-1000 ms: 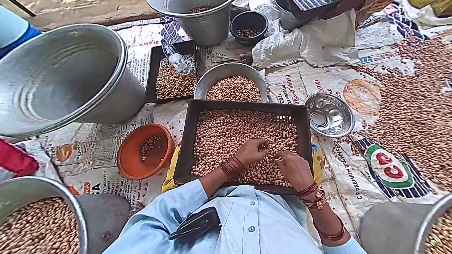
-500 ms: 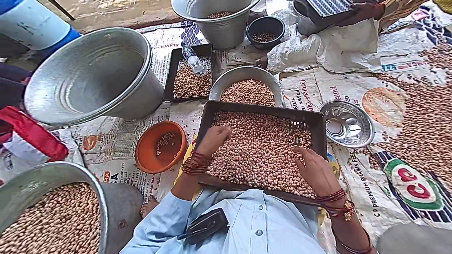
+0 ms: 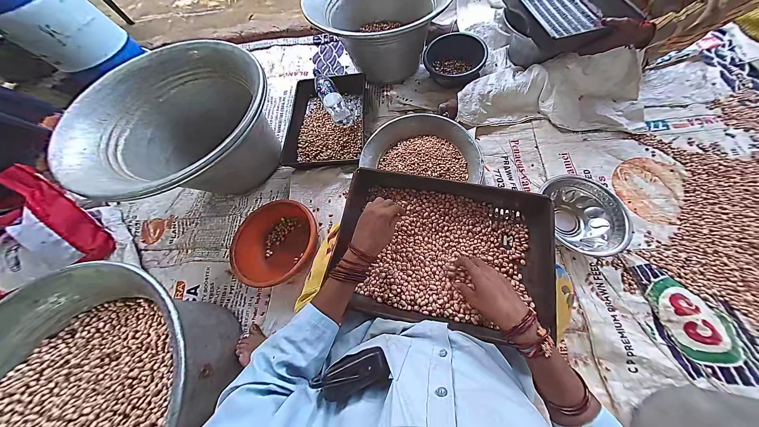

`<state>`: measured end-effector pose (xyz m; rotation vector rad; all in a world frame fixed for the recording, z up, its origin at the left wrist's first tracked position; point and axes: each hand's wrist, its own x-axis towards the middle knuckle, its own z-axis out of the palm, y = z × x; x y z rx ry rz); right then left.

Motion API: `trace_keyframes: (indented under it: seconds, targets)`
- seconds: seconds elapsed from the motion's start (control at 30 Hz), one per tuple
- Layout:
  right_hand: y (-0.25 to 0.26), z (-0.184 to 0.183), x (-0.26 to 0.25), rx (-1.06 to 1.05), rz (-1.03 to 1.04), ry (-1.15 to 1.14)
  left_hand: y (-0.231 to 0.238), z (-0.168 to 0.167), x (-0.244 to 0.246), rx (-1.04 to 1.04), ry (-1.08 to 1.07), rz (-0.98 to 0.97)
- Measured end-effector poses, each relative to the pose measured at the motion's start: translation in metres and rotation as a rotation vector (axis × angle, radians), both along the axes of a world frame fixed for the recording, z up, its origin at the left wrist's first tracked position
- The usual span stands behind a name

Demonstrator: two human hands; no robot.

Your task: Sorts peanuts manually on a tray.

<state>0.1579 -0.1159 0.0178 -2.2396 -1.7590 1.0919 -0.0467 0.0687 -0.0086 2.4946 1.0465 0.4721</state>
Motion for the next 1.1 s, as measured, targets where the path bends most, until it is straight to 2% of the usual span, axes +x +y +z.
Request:
trace_keyframes:
  seconds: [0.07, 0.1, 0.2, 0.33, 0.5, 0.57, 0.63, 0.7, 0.73, 0.77, 0.8, 0.83, 0.93, 1.0, 1.1]
  targets:
    - [0.012, -0.003, -0.004, 0.24, 0.05, 0.121, 0.001, -0.005, 0.006, -0.019, 0.041, -0.035]
    - [0.02, -0.004, -0.004, 0.344, 0.052, 0.108, 0.0, -0.008, 0.008, -0.017, 0.059, -0.042]
    - [0.054, -0.014, -0.004, 0.499, 0.038, -0.085, 0.0, -0.012, 0.008, -0.005, 0.083, -0.034]
    - [0.086, -0.028, -0.006, 0.324, 0.109, -0.208, -0.001, -0.014, 0.01, -0.031, 0.11, -0.001]
    - [0.088, -0.037, -0.01, 0.336, 0.112, -0.222, -0.001, -0.011, 0.01, -0.096, 0.121, 0.03]
    - [0.087, -0.038, -0.008, 0.311, 0.098, -0.202, 0.0, -0.007, 0.01, -0.214, 0.03, 0.082]
    - [0.086, -0.038, -0.003, 0.302, 0.041, -0.125, 0.005, -0.005, 0.007, -0.403, -0.215, 0.165]
    - [0.084, -0.043, 0.003, 0.413, -0.122, 0.036, 0.012, -0.009, 0.002, -0.695, -0.526, 0.175]
    - [0.084, -0.042, 0.005, 0.462, -0.208, 0.112, 0.012, -0.01, 0.001, -0.835, -0.618, 0.149]
    - [0.084, -0.04, 0.006, 0.476, -0.258, 0.164, 0.009, -0.008, 0.002, -0.937, -0.623, 0.123]
    - [0.085, -0.038, 0.006, 0.473, -0.263, 0.181, 0.004, -0.005, 0.004, -0.97, -0.551, 0.101]
    - [0.087, -0.037, 0.004, 0.458, -0.23, 0.173, -0.002, -0.002, 0.008, -0.92, -0.412, 0.08]
    - [0.092, -0.037, -0.004, 0.344, -0.047, 0.022, -0.019, 0.001, 0.019, -0.554, -0.013, -0.027]
    - [0.094, -0.041, -0.009, 0.291, 0.003, -0.053, -0.029, -0.002, 0.026, -0.406, 0.097, -0.064]
    - [0.095, -0.043, -0.011, 0.288, 0.012, -0.065, -0.037, -0.001, 0.029, -0.329, 0.2, -0.083]
